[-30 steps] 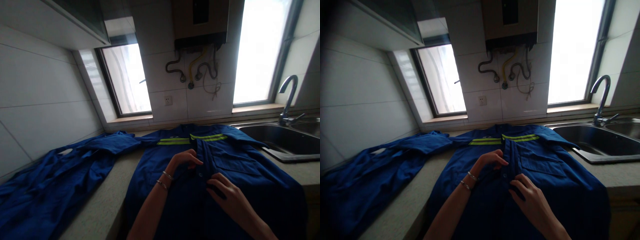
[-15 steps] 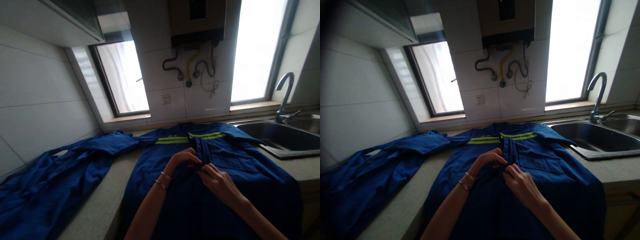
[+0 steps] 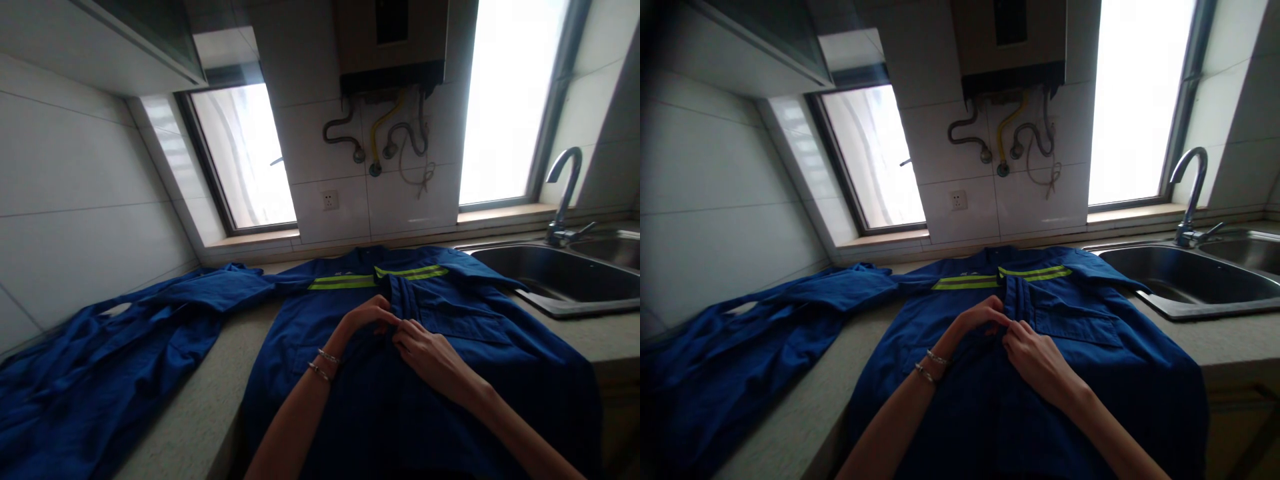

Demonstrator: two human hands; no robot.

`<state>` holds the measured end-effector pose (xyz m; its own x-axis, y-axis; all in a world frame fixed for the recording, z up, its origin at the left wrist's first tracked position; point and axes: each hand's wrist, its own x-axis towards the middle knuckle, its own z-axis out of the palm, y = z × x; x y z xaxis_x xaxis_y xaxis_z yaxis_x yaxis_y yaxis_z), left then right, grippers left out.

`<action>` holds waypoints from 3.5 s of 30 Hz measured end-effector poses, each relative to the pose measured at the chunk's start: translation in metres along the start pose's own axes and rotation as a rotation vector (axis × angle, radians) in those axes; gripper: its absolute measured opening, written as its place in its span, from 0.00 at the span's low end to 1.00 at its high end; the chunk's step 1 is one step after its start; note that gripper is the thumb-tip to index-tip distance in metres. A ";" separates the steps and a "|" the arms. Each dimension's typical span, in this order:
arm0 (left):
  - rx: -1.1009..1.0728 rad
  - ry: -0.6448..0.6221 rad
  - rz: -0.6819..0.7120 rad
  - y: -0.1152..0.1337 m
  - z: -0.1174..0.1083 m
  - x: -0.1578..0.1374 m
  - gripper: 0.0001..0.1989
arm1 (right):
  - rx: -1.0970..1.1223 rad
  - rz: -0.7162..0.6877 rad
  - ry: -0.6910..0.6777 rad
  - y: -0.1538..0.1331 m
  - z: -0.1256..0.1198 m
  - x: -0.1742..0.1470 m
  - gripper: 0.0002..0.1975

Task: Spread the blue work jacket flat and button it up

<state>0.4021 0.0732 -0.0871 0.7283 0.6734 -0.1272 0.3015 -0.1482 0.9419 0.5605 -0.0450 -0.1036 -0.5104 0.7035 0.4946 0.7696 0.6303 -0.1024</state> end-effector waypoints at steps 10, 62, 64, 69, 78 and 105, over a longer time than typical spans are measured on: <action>-0.096 0.122 0.150 -0.001 0.003 0.007 0.22 | 0.158 0.273 0.214 0.005 0.014 0.016 0.05; 0.680 -0.012 0.431 0.064 0.069 -0.098 0.09 | 0.456 0.337 0.372 -0.046 -0.052 -0.084 0.14; 0.698 0.006 0.417 0.065 0.072 -0.098 0.10 | 0.439 0.379 0.393 -0.047 -0.051 -0.082 0.14; 0.690 0.036 0.405 0.066 0.074 -0.099 0.08 | 0.524 0.314 0.264 -0.042 -0.051 -0.075 0.15; 0.712 0.207 0.349 0.075 0.072 -0.103 0.10 | 0.766 0.413 0.120 -0.026 -0.055 -0.062 0.10; 0.732 0.194 0.280 0.103 0.057 -0.128 0.21 | 0.358 0.118 0.416 -0.042 -0.051 -0.031 0.08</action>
<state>0.3746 -0.0694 0.0084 0.7372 0.6445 0.2030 0.4992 -0.7219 0.4792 0.5639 -0.1102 -0.0709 -0.1785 0.6333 0.7531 0.5974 0.6779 -0.4285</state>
